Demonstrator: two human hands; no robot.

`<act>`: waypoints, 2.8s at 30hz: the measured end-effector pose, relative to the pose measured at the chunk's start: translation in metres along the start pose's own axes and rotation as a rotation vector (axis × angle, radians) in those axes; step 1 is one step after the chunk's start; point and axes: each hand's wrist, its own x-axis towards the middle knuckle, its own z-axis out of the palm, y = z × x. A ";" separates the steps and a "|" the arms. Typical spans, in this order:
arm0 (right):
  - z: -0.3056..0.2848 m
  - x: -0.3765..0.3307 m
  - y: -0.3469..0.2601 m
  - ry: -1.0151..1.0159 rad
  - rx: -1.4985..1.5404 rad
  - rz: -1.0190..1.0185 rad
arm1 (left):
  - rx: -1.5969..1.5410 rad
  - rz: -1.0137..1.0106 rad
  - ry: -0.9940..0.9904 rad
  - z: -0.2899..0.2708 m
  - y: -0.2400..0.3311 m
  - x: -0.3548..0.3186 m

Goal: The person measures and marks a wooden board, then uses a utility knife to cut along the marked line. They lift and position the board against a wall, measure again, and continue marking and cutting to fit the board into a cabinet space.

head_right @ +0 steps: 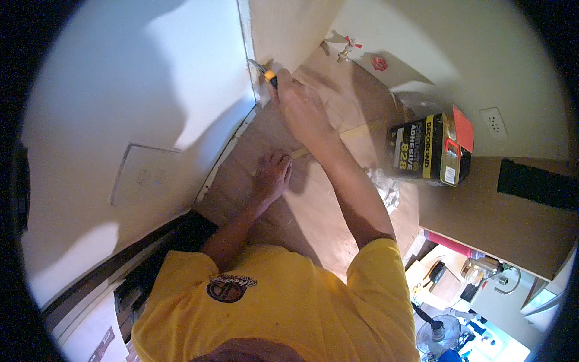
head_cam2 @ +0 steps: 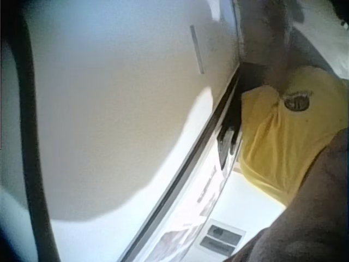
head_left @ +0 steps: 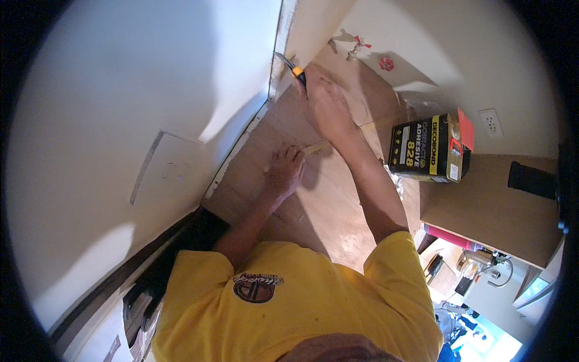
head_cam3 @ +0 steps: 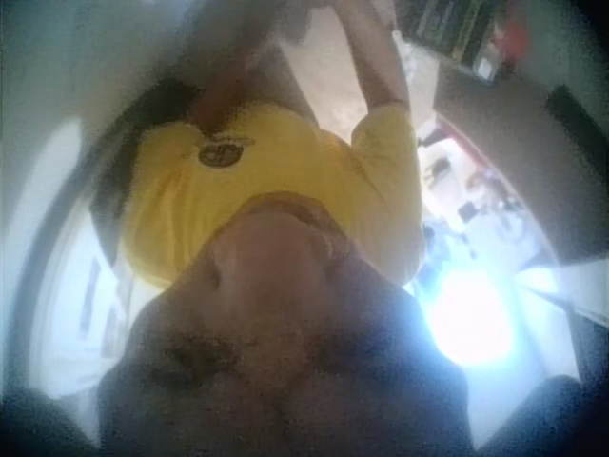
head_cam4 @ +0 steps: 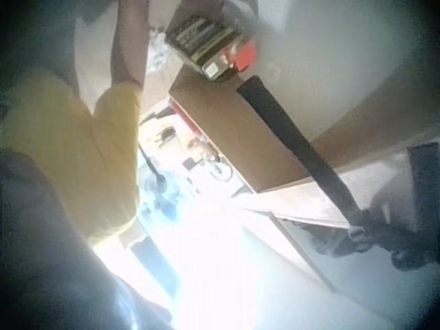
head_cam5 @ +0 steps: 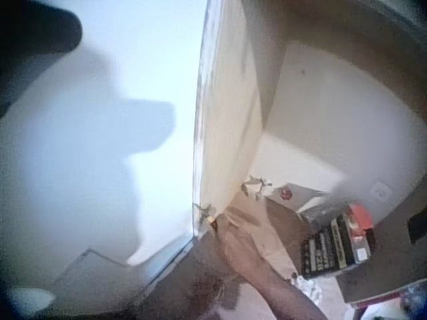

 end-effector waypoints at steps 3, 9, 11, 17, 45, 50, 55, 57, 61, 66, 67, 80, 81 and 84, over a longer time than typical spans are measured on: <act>-0.002 0.000 -0.001 0.029 0.003 -0.019 | 0.039 0.006 0.013 0.000 0.001 0.001; 0.001 -0.004 0.005 -0.046 0.015 0.073 | 0.032 0.013 0.025 0.000 -0.001 0.000; 0.007 -0.003 0.006 -0.026 0.013 0.050 | 0.000 0.002 0.035 0.002 -0.001 -0.001; 0.006 -0.007 0.011 -0.011 -0.049 -0.002 | -0.003 -0.030 -0.038 0.001 -0.001 0.001; 0.006 -0.002 0.019 -0.014 -0.072 -0.071 | -0.035 -0.025 -0.043 -0.009 0.004 0.003; 0.013 -0.005 0.025 -0.096 -0.050 -0.015 | 0.028 0.006 0.024 -0.003 0.001 0.003; 0.029 -0.012 0.036 -0.266 0.028 0.053 | -0.057 0.009 0.047 0.007 -0.007 -0.008; 0.025 -0.026 0.041 -0.262 0.115 0.004 | -0.145 0.027 0.162 -0.002 -0.005 -0.010; -0.001 -0.052 0.037 -0.012 0.275 0.048 | -0.266 -0.021 0.500 -0.050 0.012 0.031; -0.067 -0.040 0.013 0.101 0.720 0.411 | -0.244 0.089 0.810 -0.131 0.041 0.155; -0.085 -0.035 0.008 0.133 0.727 0.337 | -0.213 0.059 0.828 -0.140 0.048 0.174; -0.214 0.110 -0.110 0.951 -0.030 -0.616 | -0.351 -0.070 0.422 -0.062 0.005 0.051; -0.218 0.118 -0.114 0.953 -0.022 -0.625 | -0.215 -0.063 0.385 -0.052 -0.002 0.026; -0.225 0.142 -0.123 1.073 -0.126 -0.783 | -0.064 -0.241 0.129 -0.028 -0.017 -0.035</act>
